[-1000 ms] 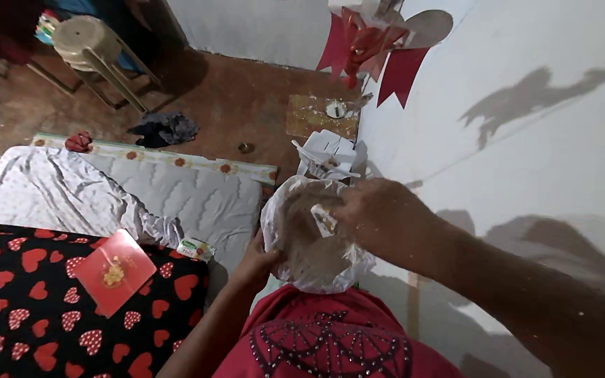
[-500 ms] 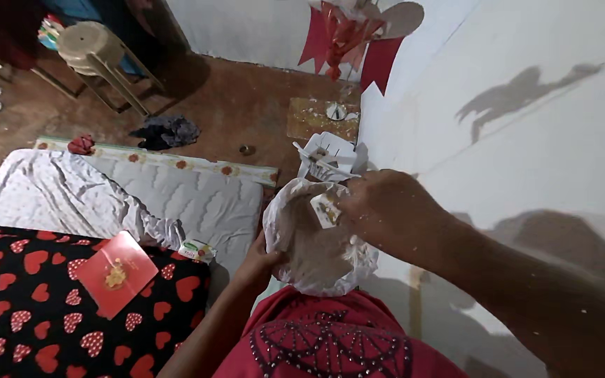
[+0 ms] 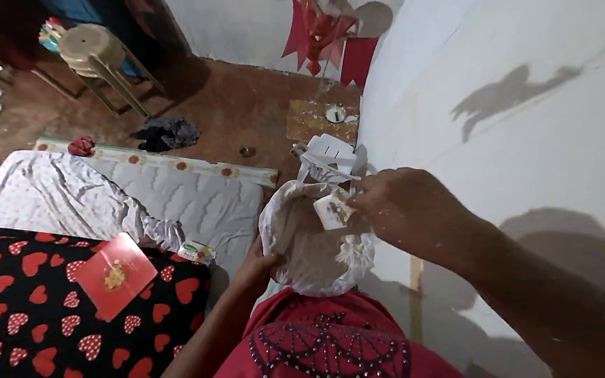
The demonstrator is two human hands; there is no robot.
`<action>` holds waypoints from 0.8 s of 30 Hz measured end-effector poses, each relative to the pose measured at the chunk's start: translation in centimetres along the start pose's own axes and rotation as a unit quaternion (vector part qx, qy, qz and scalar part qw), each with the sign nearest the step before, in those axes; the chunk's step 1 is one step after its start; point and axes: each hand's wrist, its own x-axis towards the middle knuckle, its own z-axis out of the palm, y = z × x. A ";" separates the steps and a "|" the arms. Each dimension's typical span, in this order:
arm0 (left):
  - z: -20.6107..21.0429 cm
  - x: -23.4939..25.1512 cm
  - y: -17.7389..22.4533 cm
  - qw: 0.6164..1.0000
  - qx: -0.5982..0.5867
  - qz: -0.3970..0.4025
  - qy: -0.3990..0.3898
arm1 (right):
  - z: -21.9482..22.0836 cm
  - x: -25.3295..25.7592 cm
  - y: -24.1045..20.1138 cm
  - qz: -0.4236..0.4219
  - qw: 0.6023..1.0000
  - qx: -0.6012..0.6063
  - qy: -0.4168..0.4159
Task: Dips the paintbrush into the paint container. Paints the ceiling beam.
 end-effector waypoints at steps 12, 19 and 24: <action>-5.5 -0.2 1.9 0.994 -0.023 0.020 0.101 | 1.9 -0.1 -2.7 0.062 0.986 0.133 -0.078; -14.2 -2.1 4.2 0.982 -0.016 0.020 0.190 | 3.3 7.5 -4.8 0.040 0.939 0.275 -0.204; -19.4 -4.2 7.1 0.965 -0.041 0.046 0.253 | 4.7 14.6 -7.4 -0.013 0.922 0.320 -0.218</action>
